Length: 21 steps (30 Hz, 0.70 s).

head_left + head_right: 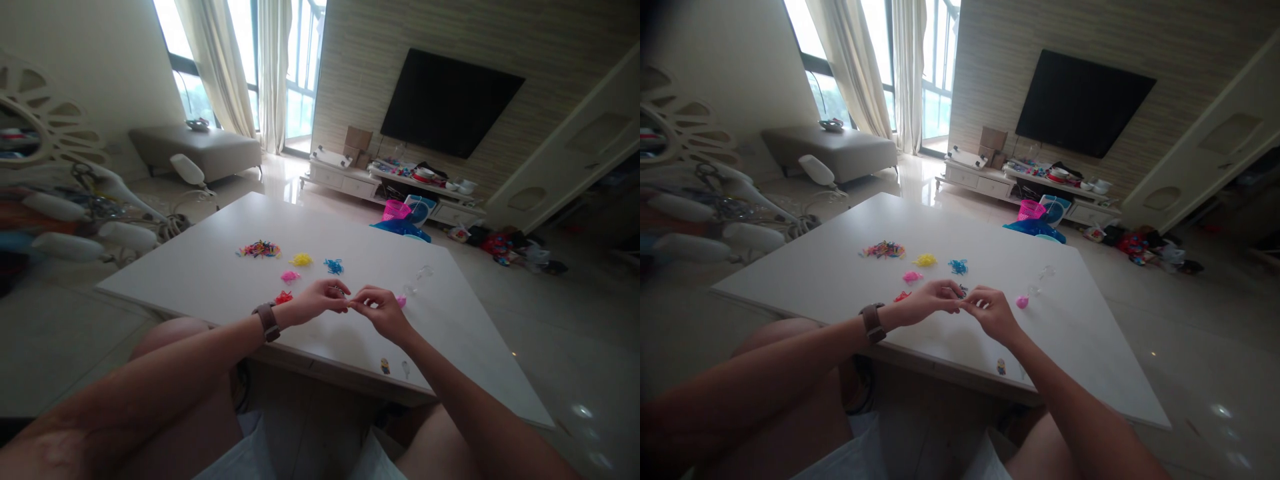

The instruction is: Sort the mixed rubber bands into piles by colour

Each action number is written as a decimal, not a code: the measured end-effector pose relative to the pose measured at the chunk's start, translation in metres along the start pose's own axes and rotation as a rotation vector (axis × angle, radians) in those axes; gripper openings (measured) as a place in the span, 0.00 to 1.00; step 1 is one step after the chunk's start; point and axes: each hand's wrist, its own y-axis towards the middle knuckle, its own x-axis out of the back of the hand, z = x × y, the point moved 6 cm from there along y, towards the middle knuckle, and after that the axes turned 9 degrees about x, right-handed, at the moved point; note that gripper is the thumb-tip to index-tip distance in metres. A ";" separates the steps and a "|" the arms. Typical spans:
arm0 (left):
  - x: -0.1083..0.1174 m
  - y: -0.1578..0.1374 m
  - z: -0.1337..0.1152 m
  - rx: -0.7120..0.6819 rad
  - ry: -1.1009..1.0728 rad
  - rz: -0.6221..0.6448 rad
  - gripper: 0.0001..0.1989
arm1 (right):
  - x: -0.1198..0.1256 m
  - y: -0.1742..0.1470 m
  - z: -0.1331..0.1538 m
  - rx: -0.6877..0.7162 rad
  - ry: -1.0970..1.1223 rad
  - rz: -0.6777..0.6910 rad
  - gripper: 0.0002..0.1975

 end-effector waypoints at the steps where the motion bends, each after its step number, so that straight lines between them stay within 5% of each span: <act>1: -0.002 0.000 0.000 0.001 -0.004 0.013 0.20 | 0.001 0.000 0.000 -0.007 -0.004 -0.016 0.12; 6: -0.004 0.003 0.001 0.026 -0.066 0.059 0.20 | 0.006 0.001 -0.004 -0.005 -0.045 -0.107 0.11; 11: 0.004 0.003 -0.001 0.008 -0.050 -0.026 0.19 | 0.014 0.000 -0.009 -0.011 -0.050 -0.184 0.10; 21: 0.004 0.004 -0.002 -0.092 0.115 -0.060 0.15 | 0.013 0.000 -0.005 -0.013 -0.042 -0.162 0.10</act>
